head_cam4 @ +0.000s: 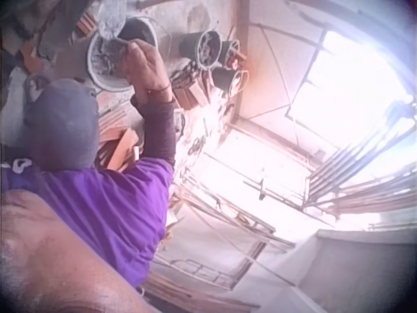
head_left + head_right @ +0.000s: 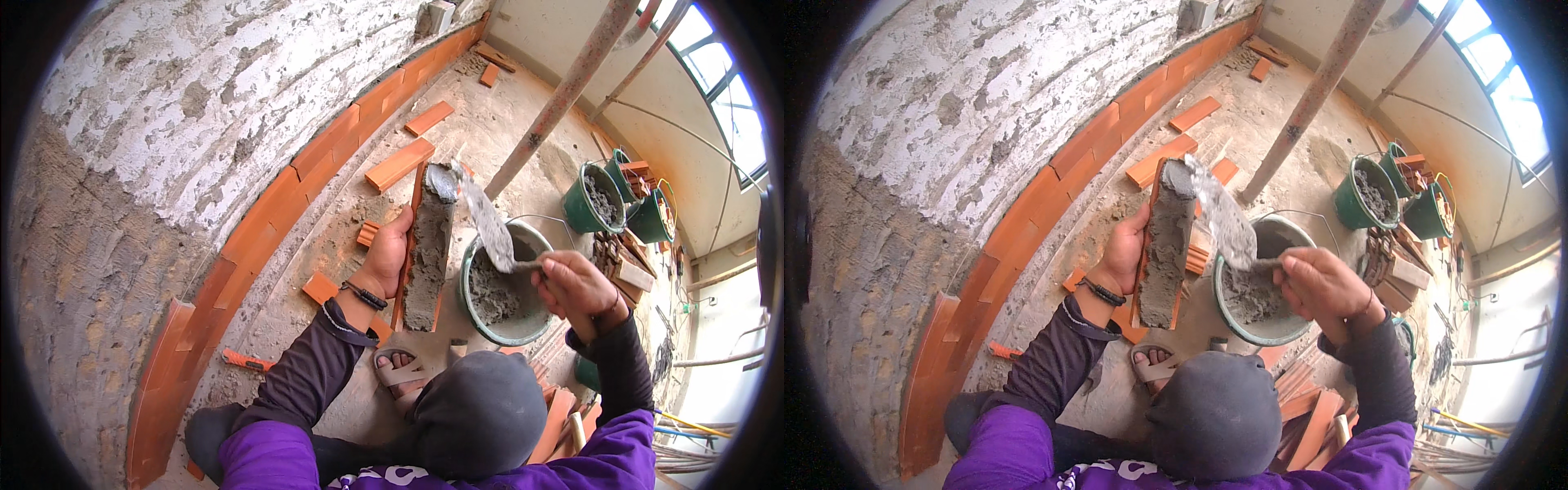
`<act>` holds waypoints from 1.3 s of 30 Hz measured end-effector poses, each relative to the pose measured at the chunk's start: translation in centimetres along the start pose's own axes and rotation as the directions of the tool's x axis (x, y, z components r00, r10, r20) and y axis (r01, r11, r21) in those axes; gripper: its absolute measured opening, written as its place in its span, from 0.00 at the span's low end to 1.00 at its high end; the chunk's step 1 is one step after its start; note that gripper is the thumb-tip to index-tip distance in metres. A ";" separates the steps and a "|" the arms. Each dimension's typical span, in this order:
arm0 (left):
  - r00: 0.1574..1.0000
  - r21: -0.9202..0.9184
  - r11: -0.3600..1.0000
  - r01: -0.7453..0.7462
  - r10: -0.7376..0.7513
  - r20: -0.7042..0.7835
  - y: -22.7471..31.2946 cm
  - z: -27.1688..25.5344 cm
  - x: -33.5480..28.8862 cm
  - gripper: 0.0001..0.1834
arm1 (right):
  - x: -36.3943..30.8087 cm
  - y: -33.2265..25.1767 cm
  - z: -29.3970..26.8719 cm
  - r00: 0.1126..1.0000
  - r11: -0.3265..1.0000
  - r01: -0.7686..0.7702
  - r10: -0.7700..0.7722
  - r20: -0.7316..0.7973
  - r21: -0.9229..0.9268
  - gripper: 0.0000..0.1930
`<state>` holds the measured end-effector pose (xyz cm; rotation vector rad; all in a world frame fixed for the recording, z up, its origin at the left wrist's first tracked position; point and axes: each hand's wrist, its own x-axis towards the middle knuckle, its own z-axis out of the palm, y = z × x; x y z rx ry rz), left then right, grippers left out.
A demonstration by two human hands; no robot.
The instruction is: The person is laying terracotta tiles on a curved section of a wall. They scoop mortar from a bucket with a trowel, apply it to the tiles, and press them into place. They use a hammer to tap the tiles securely.
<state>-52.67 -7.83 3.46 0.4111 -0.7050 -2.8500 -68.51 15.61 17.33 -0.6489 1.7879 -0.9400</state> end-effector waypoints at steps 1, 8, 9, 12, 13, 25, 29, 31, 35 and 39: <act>1.000 -0.005 1.000 -0.011 0.011 -0.011 0.0 0.4 -0.2 0.29 | 0.6 -0.6 0.0 0.999 1.000 0.020 -0.020 0.041 -0.005 0.17; 0.998 -0.052 0.998 -0.042 0.044 0.034 0.3 -0.4 0.1 0.28 | -0.6 0.0 2.1 0.988 0.993 -0.076 0.088 0.128 -0.091 0.17; 0.998 -0.046 0.997 -0.061 0.062 0.028 0.5 -0.7 0.2 0.28 | -0.8 -0.1 2.4 0.985 0.992 -0.060 0.077 0.153 -0.111 0.18; 0.992 -0.060 0.991 -0.121 0.119 -0.030 1.0 -0.2 0.2 0.28 | -1.1 0.0 2.8 0.974 0.970 -0.098 0.139 0.179 -0.220 0.17; 0.992 -0.068 0.989 -0.128 0.128 -0.014 1.2 -0.5 0.2 0.28 | -1.1 -0.1 3.0 0.970 0.962 -0.109 0.158 0.186 -0.249 0.17; 0.969 -0.079 0.968 -0.239 0.233 -0.076 3.0 -3.4 0.9 0.28 | -0.3 0.1 2.7 0.931 0.919 -0.068 0.198 0.306 -0.387 0.15; 0.949 -0.120 0.947 -0.297 0.279 -0.146 3.4 -3.5 0.9 0.28 | -0.2 -1.1 2.5 0.922 0.859 0.032 0.172 0.346 -0.512 0.15; 0.931 -0.126 0.934 -0.334 0.306 -0.198 3.5 -3.4 0.8 0.28 | -0.3 -1.3 1.8 0.916 0.862 0.045 0.166 0.365 -0.504 0.15; 0.842 -0.147 0.842 -0.519 0.473 -0.261 2.9 -3.8 1.7 0.28 | -0.4 0.9 1.5 0.945 0.966 -0.053 0.130 0.300 -0.252 0.14; 0.764 -0.158 0.772 -0.616 0.536 -0.358 2.6 -3.1 1.9 0.29 | 0.3 2.8 3.6 0.973 0.972 0.024 0.031 0.227 -0.235 0.14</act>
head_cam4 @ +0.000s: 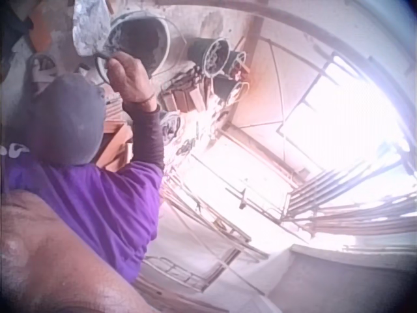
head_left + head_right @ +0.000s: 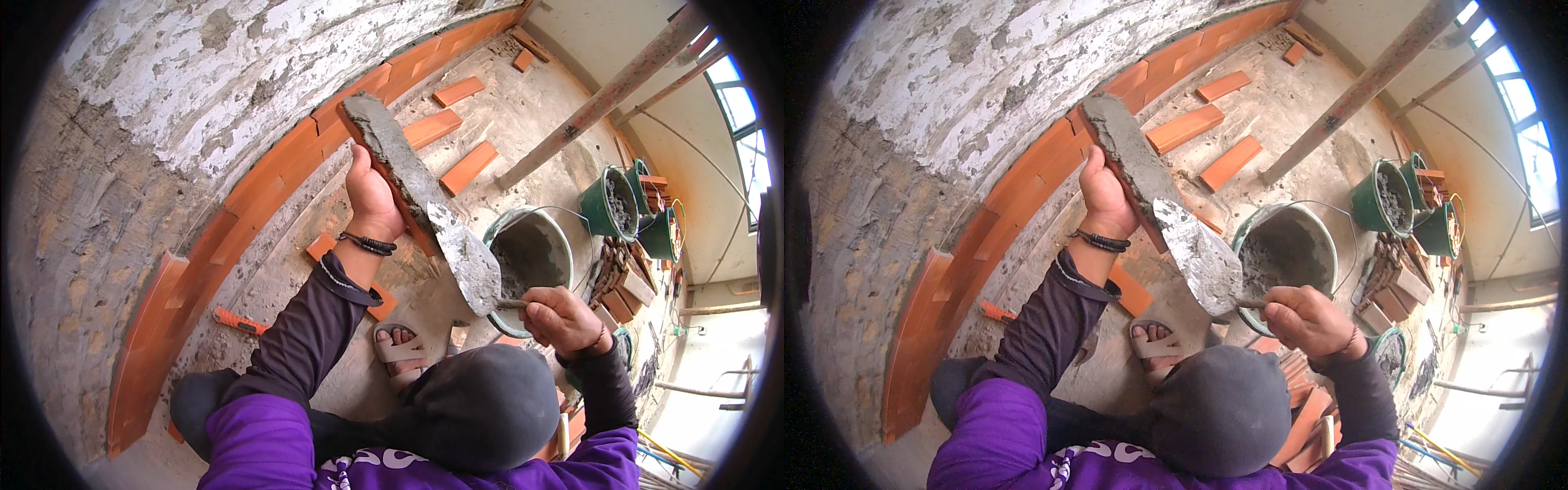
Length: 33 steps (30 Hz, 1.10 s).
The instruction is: The person is laying terracotta tiles on a curved section of a wall. They scoop mortar from a bucket with a trowel, apply it to the tiles, and press them into place. They use a hammer to tap the tiles securely.
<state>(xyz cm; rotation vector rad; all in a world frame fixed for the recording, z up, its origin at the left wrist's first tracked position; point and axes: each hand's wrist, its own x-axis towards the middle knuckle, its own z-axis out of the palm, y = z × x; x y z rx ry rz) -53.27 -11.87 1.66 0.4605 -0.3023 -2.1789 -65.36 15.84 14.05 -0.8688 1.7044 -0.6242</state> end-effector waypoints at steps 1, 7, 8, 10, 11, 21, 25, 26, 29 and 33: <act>0.999 -0.029 1.000 -0.010 0.009 -0.031 0.1 0.1 0.1 0.30 | 0.4 0.2 0.5 1.000 0.999 0.018 -0.019 -0.015 -0.051 0.14; 0.971 -0.103 0.995 -0.010 -0.015 -0.240 0.8 -0.5 0.5 0.28 | 1.4 1.0 2.1 0.992 0.967 0.093 -0.109 -0.056 -0.239 0.13; 0.964 -0.102 0.995 -0.003 -0.024 -0.264 0.9 -0.6 0.6 0.27 | 1.1 1.4 2.0 0.993 0.964 0.085 -0.102 -0.053 -0.253 0.13; 0.949 -0.099 0.995 0.010 -0.040 -0.312 1.0 -0.7 0.8 0.27 | 0.2 2.7 1.4 0.995 0.957 0.072 -0.088 -0.046 -0.280 0.12; 0.949 -0.098 0.995 0.005 -0.036 -0.313 0.9 -0.7 0.7 0.26 | -0.7 3.0 0.9 0.997 0.955 0.038 -0.058 -0.057 -0.295 0.10; 0.910 -0.126 0.924 0.360 -0.318 0.267 1.3 -2.8 1.1 0.29 | -7.1 4.0 -3.6 0.905 0.556 -0.355 0.004 -0.425 -0.752 0.10; 0.795 -0.074 0.846 0.528 -0.462 0.393 1.0 -1.3 0.2 0.31 | -4.5 4.3 -3.6 0.898 0.359 -0.429 0.075 -0.433 -0.829 0.09; 0.781 -0.039 0.841 0.540 -0.483 0.395 1.0 -1.7 0.3 0.31 | -3.3 4.4 -3.4 0.899 0.339 -0.433 0.096 -0.427 -0.835 0.10; 0.731 0.053 0.820 0.570 -0.536 0.422 0.8 -2.6 0.5 0.32 | -0.1 6.7 -3.9 0.913 0.317 -0.404 0.190 -0.360 -0.858 0.11; 0.656 -0.149 0.684 0.714 -0.579 0.484 0.9 -3.0 -0.1 0.32 | -0.2 10.1 -6.5 0.920 0.355 -0.392 0.155 -0.360 -0.849 0.10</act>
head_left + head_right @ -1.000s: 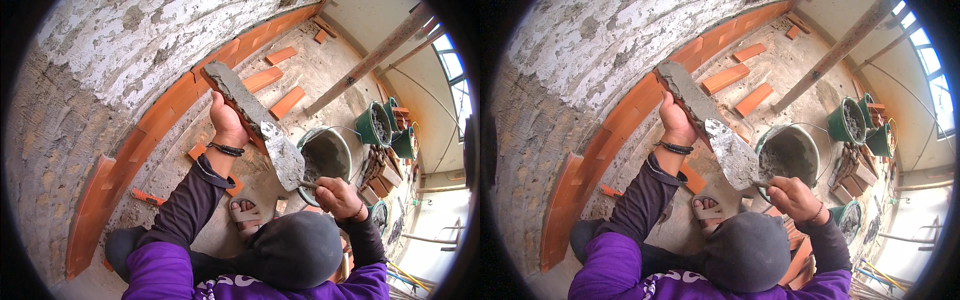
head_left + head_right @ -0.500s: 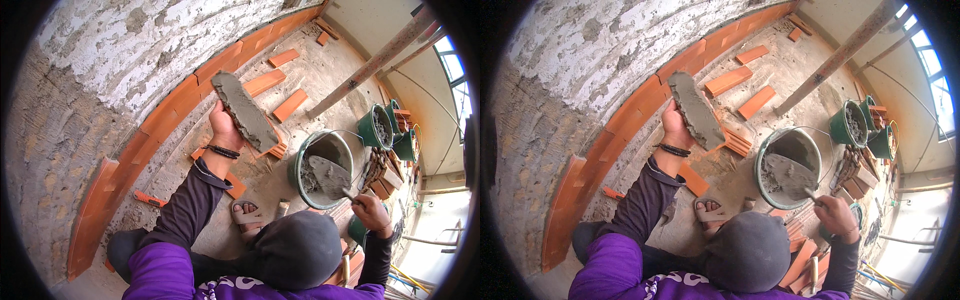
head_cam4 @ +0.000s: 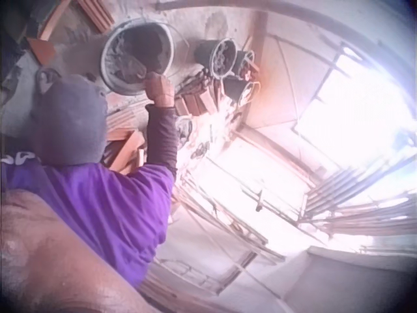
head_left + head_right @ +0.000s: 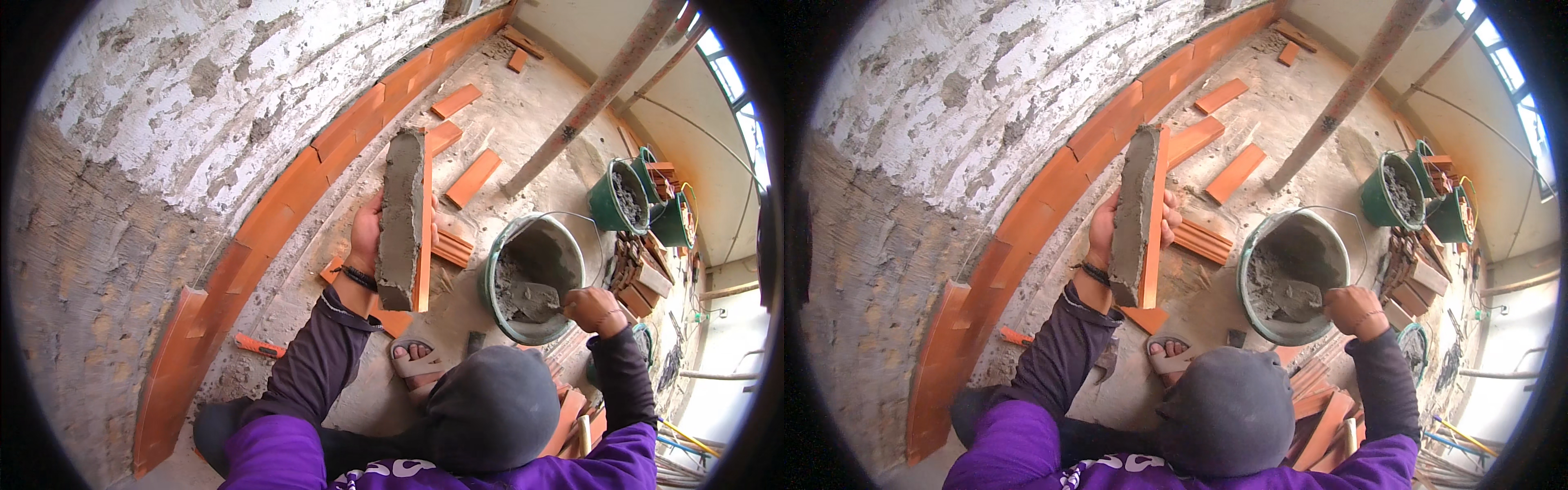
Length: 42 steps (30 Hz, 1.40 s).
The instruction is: The person is laying terracotta tiles on a curved section of a wall. They scoop mortar from a bucket with a trowel, apply it to the tiles, and press them into place. They use a hammer to tap the tiles securely.
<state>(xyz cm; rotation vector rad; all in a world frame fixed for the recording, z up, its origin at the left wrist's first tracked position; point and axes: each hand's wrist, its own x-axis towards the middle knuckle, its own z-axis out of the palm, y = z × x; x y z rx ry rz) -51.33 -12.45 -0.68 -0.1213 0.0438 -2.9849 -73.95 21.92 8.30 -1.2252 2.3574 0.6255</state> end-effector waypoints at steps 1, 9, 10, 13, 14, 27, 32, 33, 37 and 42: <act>1.000 -0.031 0.999 -0.006 0.005 -0.024 0.2 -0.1 -0.5 0.32 | -0.6 -1.3 -1.7 1.000 1.000 -0.012 0.013 -0.014 0.017 0.10; 0.968 0.337 0.938 -0.076 0.150 -0.199 1.6 -2.8 -2.6 0.34 | 5.6 -13.5 -8.0 0.904 -0.055 0.352 -0.238 -0.354 0.935 0.20; 0.948 0.401 0.911 -0.098 0.207 -0.240 1.8 -3.3 -3.1 0.35 | 7.6 -16.5 -7.9 0.877 -0.318 0.263 -0.316 -0.363 0.911 0.21; 0.993 0.273 0.959 -0.075 0.097 -0.069 1.8 -3.3 -3.8 0.36 | 13.4 -19.8 -5.8 0.667 -0.695 -0.034 -0.551 -0.502 0.718 0.23; 0.998 0.250 0.967 -0.055 0.056 0.004 1.0 -1.4 -3.6 0.35 | 15.0 -20.2 -5.0 0.560 -0.739 -0.158 -0.614 -0.557 0.655 0.24; 0.892 -0.301 0.928 -0.220 0.316 0.322 1.5 -0.9 -14.9 0.49 | 15.9 -32.8 -7.0 0.449 -0.643 -0.150 -0.721 -0.528 0.751 0.35; 0.732 -0.400 0.773 -0.492 0.616 0.291 -1.0 1.6 -19.6 0.44 | 16.4 -33.6 -10.3 0.438 -0.604 -0.205 -0.761 -0.479 0.770 0.30; 0.717 -0.431 0.714 -0.552 0.670 0.193 -1.4 1.5 -20.3 0.45 | 16.9 -33.9 -10.8 0.425 -0.564 -0.199 -0.786 -0.448 0.801 0.28; 0.500 -0.388 0.470 -0.793 0.866 0.027 -2.5 1.4 -21.2 0.37 | 18.5 -35.2 -12.1 0.346 -0.438 -0.229 -0.871 -0.348 0.869 0.16; 0.297 -0.227 0.275 -0.934 0.952 -0.067 -2.5 2.0 -22.6 0.30 | 18.2 -37.9 -12.5 0.333 -0.268 -0.240 -0.926 -0.180 0.933 0.08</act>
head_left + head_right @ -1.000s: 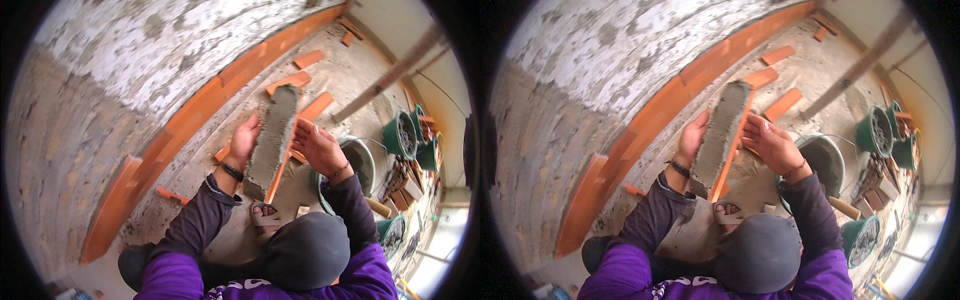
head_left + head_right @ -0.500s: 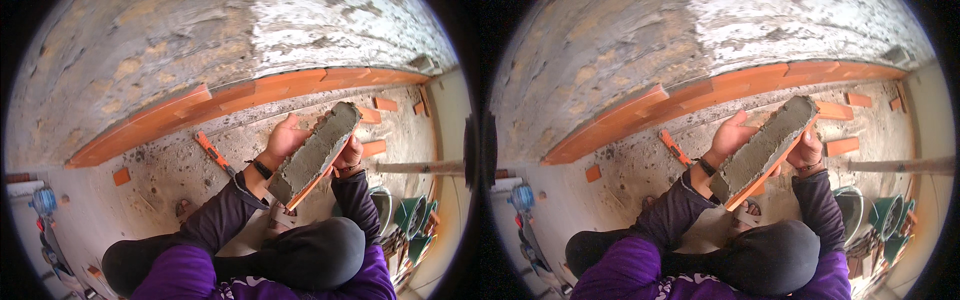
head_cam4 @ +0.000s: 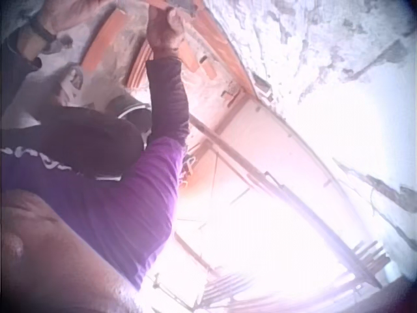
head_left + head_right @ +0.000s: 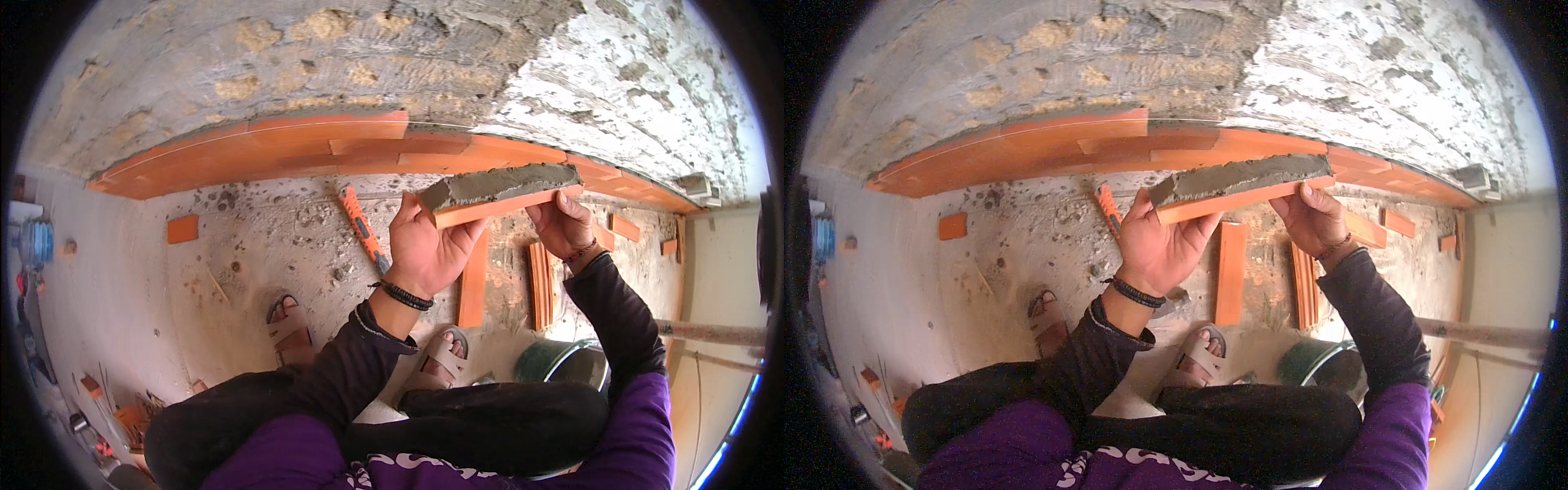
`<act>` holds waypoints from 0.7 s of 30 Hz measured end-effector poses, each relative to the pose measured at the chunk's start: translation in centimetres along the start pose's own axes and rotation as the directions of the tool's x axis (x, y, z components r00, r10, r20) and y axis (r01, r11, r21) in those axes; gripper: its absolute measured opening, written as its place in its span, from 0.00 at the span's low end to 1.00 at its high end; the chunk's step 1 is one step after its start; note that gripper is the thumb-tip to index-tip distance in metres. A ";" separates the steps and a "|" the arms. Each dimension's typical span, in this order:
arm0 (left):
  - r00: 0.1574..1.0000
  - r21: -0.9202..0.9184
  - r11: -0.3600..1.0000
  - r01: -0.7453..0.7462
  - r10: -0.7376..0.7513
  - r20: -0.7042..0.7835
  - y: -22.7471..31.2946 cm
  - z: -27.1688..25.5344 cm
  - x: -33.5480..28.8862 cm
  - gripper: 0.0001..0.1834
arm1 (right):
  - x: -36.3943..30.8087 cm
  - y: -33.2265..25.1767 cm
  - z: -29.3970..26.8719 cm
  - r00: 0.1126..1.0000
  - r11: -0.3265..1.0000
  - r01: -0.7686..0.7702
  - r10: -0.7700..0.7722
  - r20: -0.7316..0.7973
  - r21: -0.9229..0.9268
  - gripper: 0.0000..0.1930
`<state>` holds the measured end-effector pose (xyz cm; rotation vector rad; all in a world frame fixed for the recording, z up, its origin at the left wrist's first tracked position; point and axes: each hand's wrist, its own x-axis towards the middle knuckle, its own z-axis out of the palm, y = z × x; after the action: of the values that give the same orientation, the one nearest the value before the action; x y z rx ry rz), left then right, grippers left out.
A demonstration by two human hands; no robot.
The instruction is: The person is laying terracotta tiles on a curved section of a wall. They scoop mortar from a bucket with a trowel, apply it to the tiles, and press them into place. They use a hammer to tap the tiles securely.
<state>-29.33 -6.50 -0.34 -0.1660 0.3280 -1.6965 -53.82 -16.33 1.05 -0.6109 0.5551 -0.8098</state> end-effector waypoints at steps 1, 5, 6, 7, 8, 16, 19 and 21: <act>1.000 0.042 0.999 -0.017 0.017 -0.001 0.3 0.2 0.0 0.30 | 0.3 0.1 -0.1 0.999 1.000 -0.030 0.030 -0.020 -0.001 0.08; 0.996 0.164 0.982 -0.090 0.089 0.009 0.6 0.8 0.7 0.29 | 1.7 2.2 -0.8 0.998 0.997 0.070 -0.070 0.008 0.016 0.06; 0.996 0.188 0.978 -0.088 0.088 0.006 0.7 0.7 0.8 0.29 | 1.9 2.7 -1.1 0.994 0.994 0.103 -0.104 0.032 0.033 0.12; 0.996 0.223 0.971 -0.089 0.092 -0.004 1.1 0.5 0.6 0.29 | 2.2 3.0 -0.6 0.993 0.994 0.108 -0.107 0.049 -0.017 0.16; 0.998 0.174 0.982 -0.067 0.065 0.017 1.4 -0.3 0.4 0.28 | 1.8 2.6 0.5 0.992 0.990 0.118 -0.114 0.049 -0.078 0.20; 0.989 0.056 0.989 0.137 -0.140 0.051 2.9 -4.1 1.3 0.26 | -0.7 4.1 5.3 0.944 0.789 0.293 -0.327 0.035 -0.540 0.30; 0.979 -0.036 0.983 0.178 -0.173 0.106 2.2 -4.0 2.1 0.28 | -1.5 3.9 8.5 0.861 0.661 0.435 -0.504 0.068 -0.611 0.31; 0.967 -0.146 0.968 0.202 -0.174 0.184 0.6 -3.5 2.4 0.31 | -1.6 3.9 9.7 0.756 0.492 0.506 -0.649 0.089 -0.708 0.35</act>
<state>-30.20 -8.51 -4.05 -0.4745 0.3323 -1.8282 -46.39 -10.25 5.53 -1.5130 0.8656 -1.3292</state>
